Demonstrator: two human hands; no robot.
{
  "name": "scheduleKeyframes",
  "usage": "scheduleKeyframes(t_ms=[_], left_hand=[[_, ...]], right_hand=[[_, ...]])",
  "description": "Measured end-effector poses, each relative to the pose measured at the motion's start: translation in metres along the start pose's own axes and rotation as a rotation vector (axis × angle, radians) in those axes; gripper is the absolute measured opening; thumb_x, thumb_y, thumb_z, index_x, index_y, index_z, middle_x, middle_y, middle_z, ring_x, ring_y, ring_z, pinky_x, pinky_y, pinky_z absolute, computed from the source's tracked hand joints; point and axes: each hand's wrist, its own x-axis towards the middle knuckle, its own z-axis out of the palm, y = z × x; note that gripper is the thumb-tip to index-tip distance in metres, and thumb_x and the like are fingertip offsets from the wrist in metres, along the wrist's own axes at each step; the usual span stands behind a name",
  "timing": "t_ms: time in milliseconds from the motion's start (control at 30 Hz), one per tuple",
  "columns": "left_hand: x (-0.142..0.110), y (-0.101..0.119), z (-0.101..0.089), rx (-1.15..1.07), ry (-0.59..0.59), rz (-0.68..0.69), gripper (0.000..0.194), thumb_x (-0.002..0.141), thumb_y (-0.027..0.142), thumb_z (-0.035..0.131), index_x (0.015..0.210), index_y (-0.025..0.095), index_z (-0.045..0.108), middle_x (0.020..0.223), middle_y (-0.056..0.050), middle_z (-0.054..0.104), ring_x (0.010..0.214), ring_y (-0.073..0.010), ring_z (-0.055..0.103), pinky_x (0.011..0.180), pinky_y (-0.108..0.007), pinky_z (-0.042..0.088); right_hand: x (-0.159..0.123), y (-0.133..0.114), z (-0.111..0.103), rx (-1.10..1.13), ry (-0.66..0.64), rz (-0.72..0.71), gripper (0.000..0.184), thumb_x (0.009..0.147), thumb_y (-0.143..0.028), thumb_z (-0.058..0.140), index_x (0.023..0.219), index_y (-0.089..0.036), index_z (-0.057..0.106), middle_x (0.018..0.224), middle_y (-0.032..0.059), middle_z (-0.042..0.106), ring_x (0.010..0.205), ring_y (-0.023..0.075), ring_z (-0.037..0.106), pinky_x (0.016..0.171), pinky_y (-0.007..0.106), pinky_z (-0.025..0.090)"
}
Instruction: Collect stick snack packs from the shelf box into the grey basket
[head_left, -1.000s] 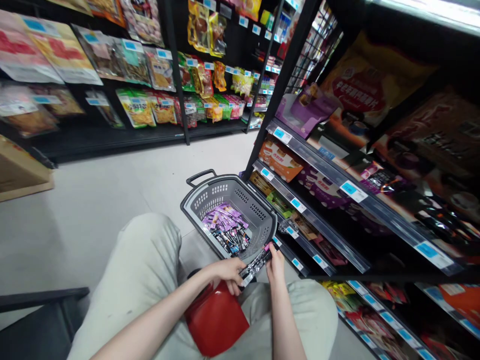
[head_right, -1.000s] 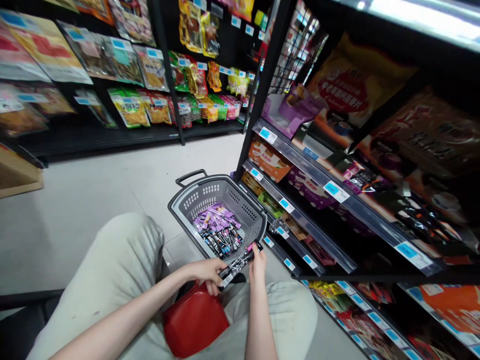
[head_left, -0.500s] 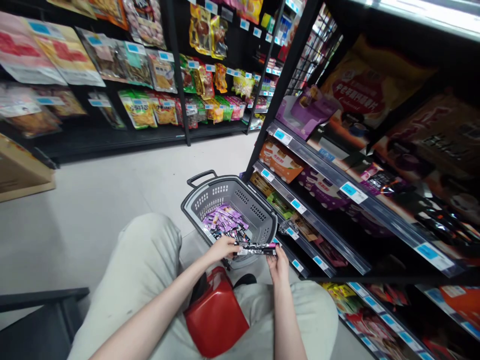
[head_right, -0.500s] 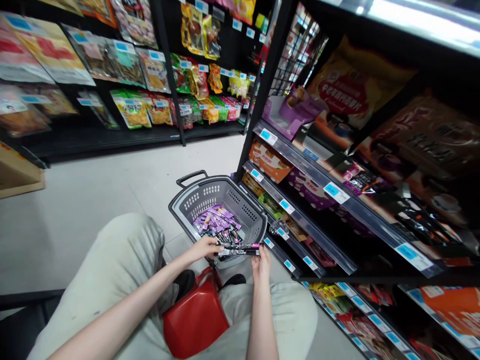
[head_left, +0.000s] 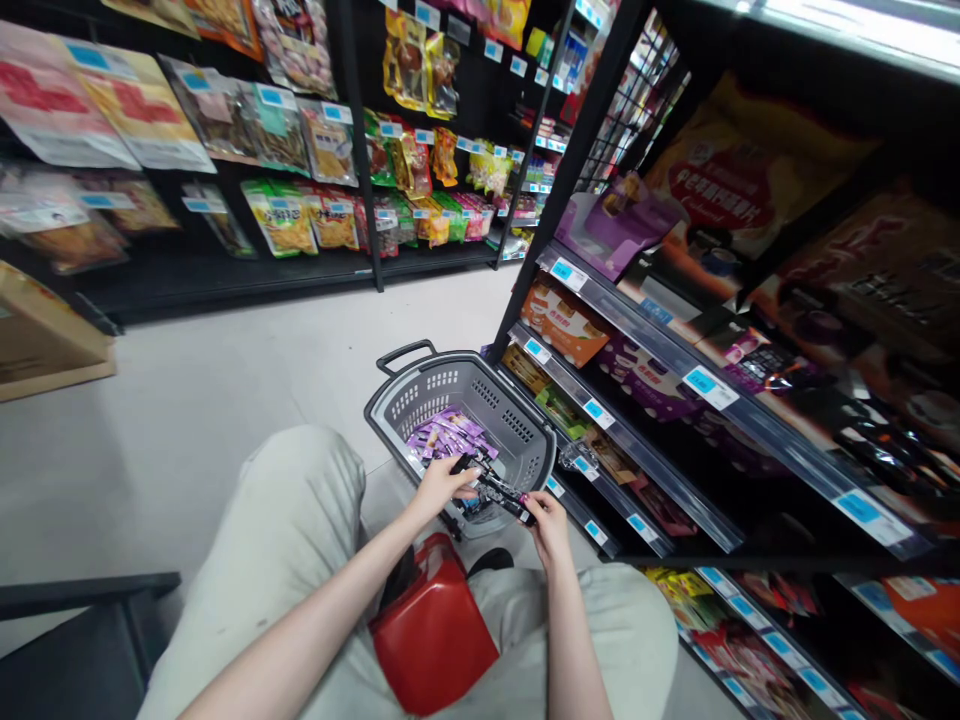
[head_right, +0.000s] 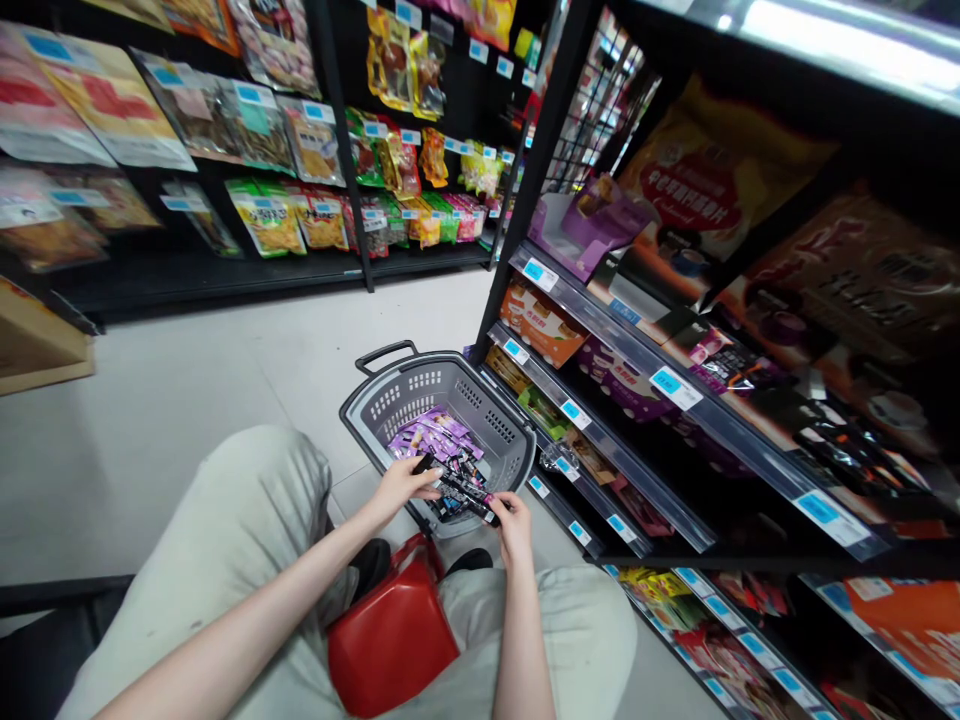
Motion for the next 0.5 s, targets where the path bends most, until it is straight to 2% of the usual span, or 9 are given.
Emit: scheduleKeyframes(t_ms=[133,233,367,500], left_hand=[[-0.002,0.003,0.000,0.002,0.020,0.008,0.035,0.053,0.036,0.068,0.072,0.013,0.050,0.058,0.003,0.055,0.052,-0.0182,0.062,0.058,-0.033,0.054],[-0.003,0.006,0.000,0.008,0.015,0.002,0.035,0.053,0.036,0.068,0.072,0.013,0.050,0.058,0.002,0.056,0.052,-0.0175,0.061,0.058,-0.032,0.053],[-0.006,0.009,0.000,0.112,-0.140,-0.029,0.033,0.053,0.036,0.067,0.073,0.013,0.054,0.059,0.002,0.059,0.052,-0.0175,0.060,0.056,-0.030,0.051],[-0.011,0.007,0.004,0.254,-0.307,-0.004,0.026,0.057,0.036,0.063,0.069,0.013,0.058,0.056,0.002,0.059,0.054,-0.0165,0.058,0.053,-0.025,0.047]], right_hand=[[0.003,-0.003,-0.001,-0.090,-0.032,-0.093,0.019,0.050,-0.029,0.069,0.061,-0.016,0.061,0.058,-0.0017,0.057,0.052,0.0097,0.049,0.049,0.021,0.039],[0.002,-0.008,-0.004,-0.175,-0.075,-0.088,0.019,0.049,-0.030,0.069,0.060,-0.016,0.061,0.056,-0.0019,0.056,0.051,0.0105,0.049,0.050,0.022,0.038],[-0.005,-0.016,-0.006,-0.286,-0.244,-0.017,0.019,0.049,-0.030,0.070,0.059,-0.016,0.061,0.053,-0.0030,0.056,0.050,0.0110,0.050,0.050,0.021,0.039],[-0.019,-0.017,-0.002,-0.308,-0.514,0.170,0.028,0.057,-0.037,0.064,0.075,-0.016,0.063,0.059,-0.0003,0.061,0.053,0.0136,0.055,0.051,0.024,0.042]])
